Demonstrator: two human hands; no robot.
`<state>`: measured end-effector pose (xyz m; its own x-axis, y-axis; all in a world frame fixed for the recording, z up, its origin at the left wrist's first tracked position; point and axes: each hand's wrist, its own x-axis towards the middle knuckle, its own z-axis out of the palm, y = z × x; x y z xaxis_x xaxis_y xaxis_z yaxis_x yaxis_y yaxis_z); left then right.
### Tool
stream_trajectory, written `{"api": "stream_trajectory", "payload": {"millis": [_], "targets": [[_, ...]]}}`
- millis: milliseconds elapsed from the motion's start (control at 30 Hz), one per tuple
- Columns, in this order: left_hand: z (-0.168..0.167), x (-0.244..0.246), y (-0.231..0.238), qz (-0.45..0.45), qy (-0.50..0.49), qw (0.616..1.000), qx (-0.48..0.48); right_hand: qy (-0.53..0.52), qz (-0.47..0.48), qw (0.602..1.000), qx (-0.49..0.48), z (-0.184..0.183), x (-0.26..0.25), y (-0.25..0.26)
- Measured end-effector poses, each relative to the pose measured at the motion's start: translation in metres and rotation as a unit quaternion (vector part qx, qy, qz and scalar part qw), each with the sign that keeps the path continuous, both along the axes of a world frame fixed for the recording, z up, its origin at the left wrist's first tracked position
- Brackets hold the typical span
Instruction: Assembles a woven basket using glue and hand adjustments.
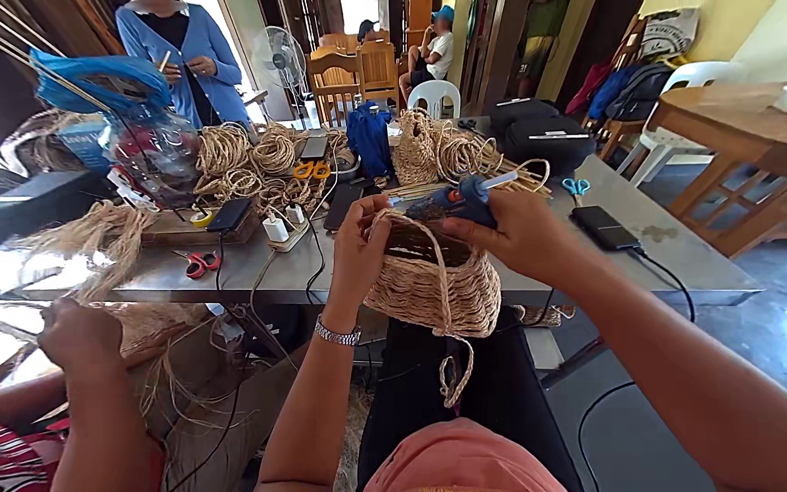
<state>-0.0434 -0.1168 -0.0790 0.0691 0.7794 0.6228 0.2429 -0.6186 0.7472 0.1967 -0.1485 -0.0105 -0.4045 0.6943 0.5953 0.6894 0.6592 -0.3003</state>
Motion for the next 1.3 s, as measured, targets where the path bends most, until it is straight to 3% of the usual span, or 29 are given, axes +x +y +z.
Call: {"api": "stream_trajectory", "payload": {"millis": [67, 167, 333, 500, 600, 767, 867, 933, 1033, 1133, 1233, 1300], "targets": [[0.002, 0.0, -0.001, 0.003, 0.011, 1.0, -0.011, 0.026, 0.026, 0.999, 0.008, -0.003, 0.013, 0.005], [0.004, 0.0, -0.002, 0.009, 0.015, 1.0, -0.025, 0.095, 0.05, 0.992, -0.069, 0.0, 0.036, 0.015], [0.004, 0.007, -0.003, 0.056, 0.021, 0.998, -0.011, 0.213, -0.012, 0.957, -0.199, -0.021, 0.082, 0.033], [0.004, 0.011, -0.004, 0.074, 0.017, 0.997, 0.02, 0.09, -0.174, 0.969, -0.148, -0.088, 0.125, 0.075], [0.004, 0.013, -0.004, 0.081, -0.002, 0.997, 0.008, -0.01, -0.273, 0.94, -0.206, -0.119, 0.131, 0.1], [0.002, 0.013, -0.005, 0.084, -0.013, 0.996, -0.004, -0.094, -0.352, 0.912, -0.19, -0.145, 0.123, 0.114], [0.004, 0.014, -0.002, 0.083, -0.013, 0.996, -0.006, -0.097, -0.367, 0.901, -0.212, -0.134, 0.115, 0.118], [0.004, 0.014, -0.002, 0.084, -0.014, 0.996, -0.005, -0.062, -0.331, 0.922, -0.189, -0.118, 0.106, 0.116], [0.003, 0.014, -0.005, 0.08, -0.009, 0.997, 0.003, 0.022, -0.203, 0.978, -0.044, -0.071, 0.069, 0.098], [0.001, 0.014, -0.007, 0.075, -0.011, 0.997, 0.013, 0.082, -0.083, 0.99, 0.073, -0.019, 0.012, 0.054], [0.001, 0.014, -0.005, 0.073, -0.012, 0.997, 0.018, 0.013, -0.002, 0.995, 0.097, 0.006, -0.024, 0.024], [0.0, 0.014, -0.006, 0.072, -0.012, 0.997, 0.021, -0.075, -0.017, 0.994, 0.075, 0.006, -0.039, 0.014]]}}
